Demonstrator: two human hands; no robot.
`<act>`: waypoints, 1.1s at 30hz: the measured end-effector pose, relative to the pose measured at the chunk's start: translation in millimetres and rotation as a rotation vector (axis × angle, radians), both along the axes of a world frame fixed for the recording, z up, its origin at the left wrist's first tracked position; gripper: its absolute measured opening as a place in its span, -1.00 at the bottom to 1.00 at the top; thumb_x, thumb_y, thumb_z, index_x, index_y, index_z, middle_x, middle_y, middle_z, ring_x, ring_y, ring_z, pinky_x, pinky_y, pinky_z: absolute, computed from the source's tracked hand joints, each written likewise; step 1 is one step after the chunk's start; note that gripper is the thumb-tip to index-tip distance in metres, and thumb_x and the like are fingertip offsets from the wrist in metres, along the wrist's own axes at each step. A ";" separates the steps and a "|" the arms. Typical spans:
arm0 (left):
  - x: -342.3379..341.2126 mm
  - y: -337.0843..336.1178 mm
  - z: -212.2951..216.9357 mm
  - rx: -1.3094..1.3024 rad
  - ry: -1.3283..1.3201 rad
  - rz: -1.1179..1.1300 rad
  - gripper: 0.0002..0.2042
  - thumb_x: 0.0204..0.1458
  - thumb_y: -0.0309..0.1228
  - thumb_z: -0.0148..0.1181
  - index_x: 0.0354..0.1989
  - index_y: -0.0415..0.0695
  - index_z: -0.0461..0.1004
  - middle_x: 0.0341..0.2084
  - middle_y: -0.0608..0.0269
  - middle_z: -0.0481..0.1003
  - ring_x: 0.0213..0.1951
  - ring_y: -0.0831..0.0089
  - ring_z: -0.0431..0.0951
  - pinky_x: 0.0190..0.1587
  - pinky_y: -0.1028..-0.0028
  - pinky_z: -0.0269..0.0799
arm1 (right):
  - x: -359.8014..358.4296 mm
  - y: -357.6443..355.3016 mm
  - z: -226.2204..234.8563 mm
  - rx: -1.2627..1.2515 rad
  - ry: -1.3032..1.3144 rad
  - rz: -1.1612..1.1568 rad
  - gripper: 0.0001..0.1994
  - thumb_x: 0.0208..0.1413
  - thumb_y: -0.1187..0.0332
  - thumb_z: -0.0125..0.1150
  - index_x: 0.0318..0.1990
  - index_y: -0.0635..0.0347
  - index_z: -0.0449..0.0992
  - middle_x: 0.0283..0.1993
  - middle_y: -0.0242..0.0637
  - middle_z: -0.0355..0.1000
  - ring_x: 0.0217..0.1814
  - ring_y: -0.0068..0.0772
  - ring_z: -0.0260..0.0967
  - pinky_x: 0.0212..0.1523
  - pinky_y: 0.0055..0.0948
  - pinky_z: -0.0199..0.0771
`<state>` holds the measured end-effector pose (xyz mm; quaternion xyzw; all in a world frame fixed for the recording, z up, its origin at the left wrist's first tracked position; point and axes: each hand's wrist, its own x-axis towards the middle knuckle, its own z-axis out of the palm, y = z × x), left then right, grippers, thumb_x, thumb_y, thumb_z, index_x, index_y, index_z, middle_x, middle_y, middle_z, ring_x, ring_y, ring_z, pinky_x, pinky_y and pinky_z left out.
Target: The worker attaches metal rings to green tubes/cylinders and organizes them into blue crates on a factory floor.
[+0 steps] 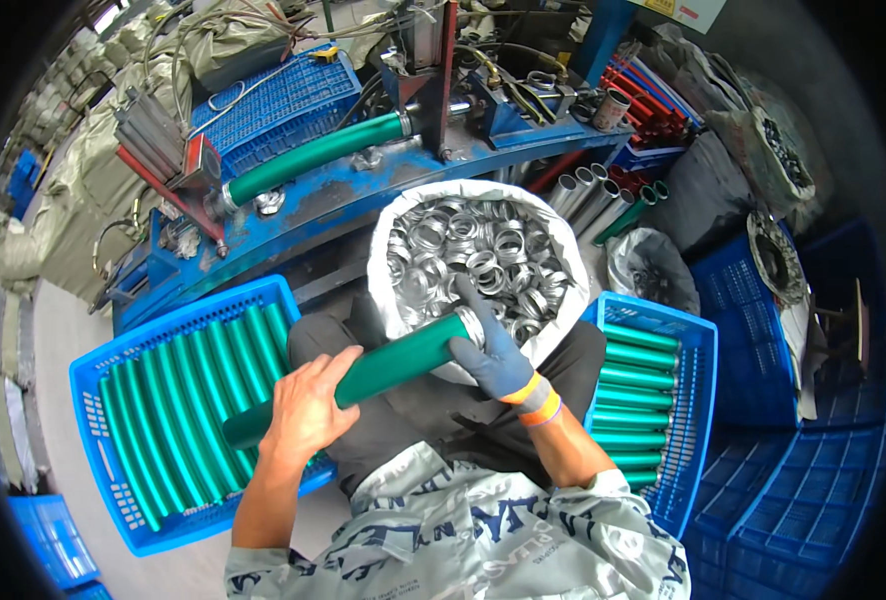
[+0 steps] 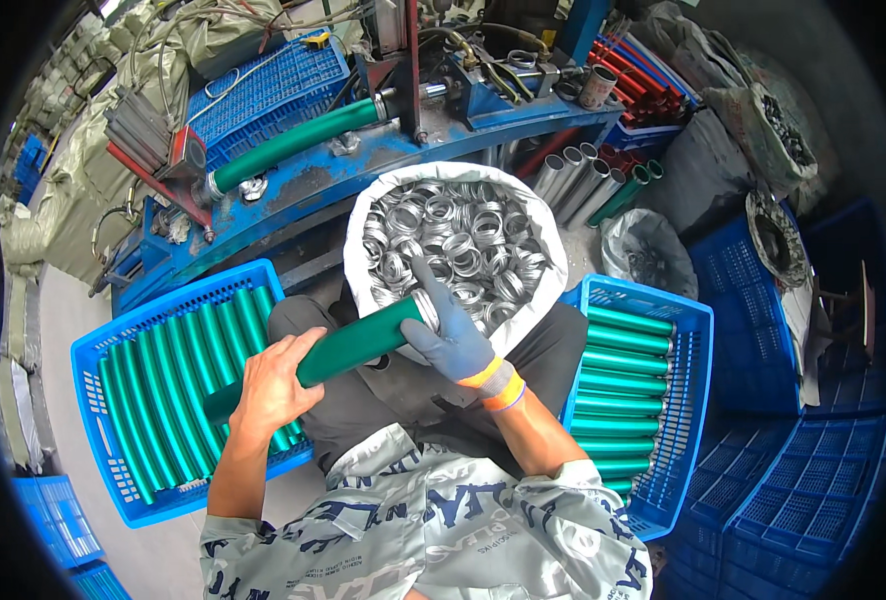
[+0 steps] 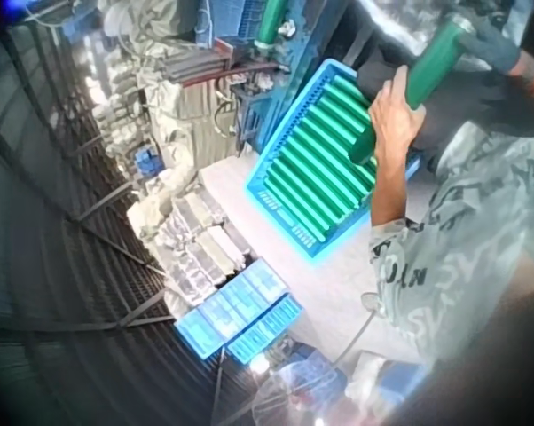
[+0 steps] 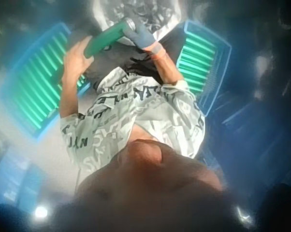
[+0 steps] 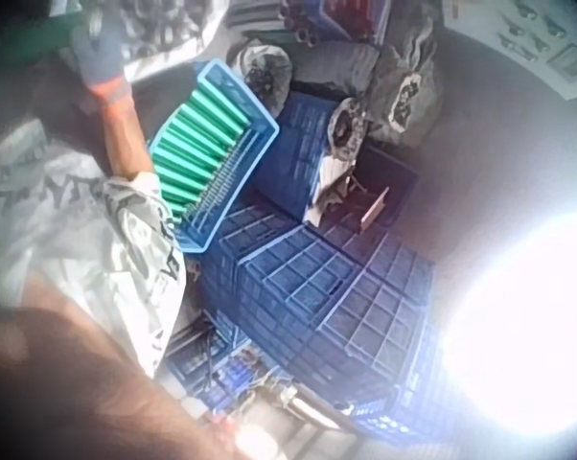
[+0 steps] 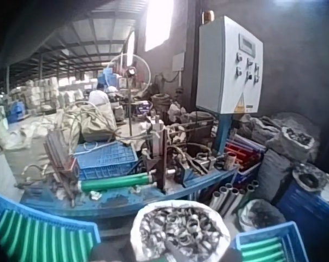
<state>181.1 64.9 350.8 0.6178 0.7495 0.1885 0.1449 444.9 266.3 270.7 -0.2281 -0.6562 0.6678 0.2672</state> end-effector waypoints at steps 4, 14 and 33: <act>1.9 3.5 -9.6 -0.001 -0.016 0.012 -0.20 -0.17 -0.46 0.48 0.43 -0.05 0.60 -0.16 0.03 0.67 -0.07 -0.15 0.72 0.00 -0.04 0.66 | -3.0 6.4 -1.8 0.248 -0.078 -0.025 -0.08 0.53 0.20 0.36 0.84 0.31 0.00 0.81 0.19 0.18 0.87 0.09 0.12 0.80 -0.11 0.05; -11.3 -19.3 -14.5 0.212 -0.248 0.258 -0.28 -0.06 -0.33 0.69 0.38 -0.10 0.66 0.06 0.01 0.78 0.08 0.06 0.83 0.18 0.19 0.72 | -24.6 128.0 -72.9 0.614 -0.341 -0.187 -0.24 0.52 -0.03 0.32 0.73 0.09 0.35 0.48 -0.06 0.61 0.47 -0.05 0.59 0.51 0.02 0.50; 10.2 9.3 -106.0 0.777 -1.713 0.678 -0.40 0.54 0.14 0.28 0.49 -0.07 0.51 0.32 0.09 0.68 0.32 0.17 0.73 0.25 0.17 0.74 | -1.7 48.8 -23.6 -0.198 0.193 -0.053 -0.53 0.44 0.47 0.33 0.45 0.36 0.66 0.51 -0.14 0.60 0.43 -0.51 0.56 0.46 -0.39 0.54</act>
